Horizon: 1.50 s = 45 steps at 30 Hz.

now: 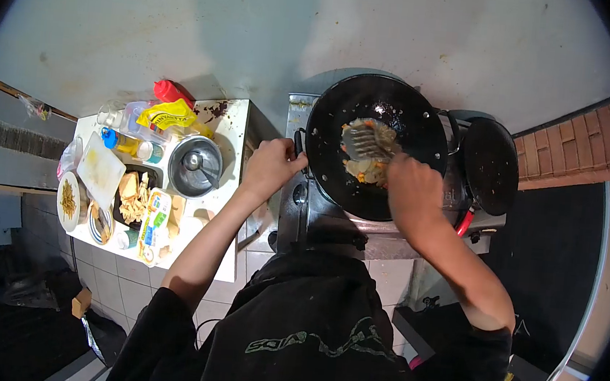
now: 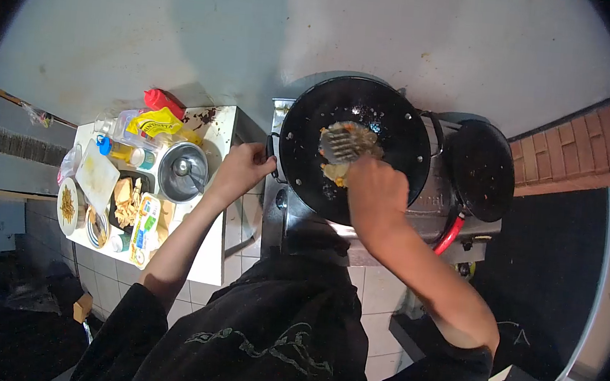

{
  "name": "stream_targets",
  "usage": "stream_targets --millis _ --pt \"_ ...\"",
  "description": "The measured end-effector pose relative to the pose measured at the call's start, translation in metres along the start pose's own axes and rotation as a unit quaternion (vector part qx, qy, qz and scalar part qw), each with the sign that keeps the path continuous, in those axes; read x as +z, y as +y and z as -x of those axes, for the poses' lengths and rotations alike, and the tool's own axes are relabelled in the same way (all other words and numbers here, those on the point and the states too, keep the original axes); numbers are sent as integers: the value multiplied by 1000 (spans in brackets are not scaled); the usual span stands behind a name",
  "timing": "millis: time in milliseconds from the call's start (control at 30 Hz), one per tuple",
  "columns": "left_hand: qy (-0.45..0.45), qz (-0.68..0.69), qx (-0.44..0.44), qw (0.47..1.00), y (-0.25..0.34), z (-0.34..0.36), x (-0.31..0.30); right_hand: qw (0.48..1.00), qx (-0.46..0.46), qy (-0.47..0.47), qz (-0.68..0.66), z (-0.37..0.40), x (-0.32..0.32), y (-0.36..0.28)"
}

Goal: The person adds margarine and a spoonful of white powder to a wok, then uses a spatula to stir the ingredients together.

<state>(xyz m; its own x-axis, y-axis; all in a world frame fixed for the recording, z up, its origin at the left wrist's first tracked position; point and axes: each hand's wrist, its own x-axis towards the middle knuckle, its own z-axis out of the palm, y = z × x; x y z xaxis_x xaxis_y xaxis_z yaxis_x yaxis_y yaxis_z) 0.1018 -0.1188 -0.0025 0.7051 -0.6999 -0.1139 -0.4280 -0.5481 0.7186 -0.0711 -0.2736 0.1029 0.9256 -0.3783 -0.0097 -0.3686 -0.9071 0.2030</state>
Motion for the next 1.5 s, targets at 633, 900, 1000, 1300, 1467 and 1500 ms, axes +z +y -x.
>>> stream_targets --millis 633,900,1000,1300,1467,1500 --pt "10 -38 -26 999 10 4 -1 992 -2 3 128 -62 6 112" --pt "15 -30 -37 999 8 5 2 986 -163 -20 15 -62 12 99" --pt "23 -31 -29 999 4 5 4 984 -145 79 60 -74 20 104" --pt "19 -27 -30 999 9 5 2 981 -187 38 34 -46 -1 109" --pt "14 -30 -35 999 11 3 2 987 -79 -35 137 -70 -4 125" --pt "16 -27 -35 999 11 3 2 984 -55 -59 161 -74 4 125"
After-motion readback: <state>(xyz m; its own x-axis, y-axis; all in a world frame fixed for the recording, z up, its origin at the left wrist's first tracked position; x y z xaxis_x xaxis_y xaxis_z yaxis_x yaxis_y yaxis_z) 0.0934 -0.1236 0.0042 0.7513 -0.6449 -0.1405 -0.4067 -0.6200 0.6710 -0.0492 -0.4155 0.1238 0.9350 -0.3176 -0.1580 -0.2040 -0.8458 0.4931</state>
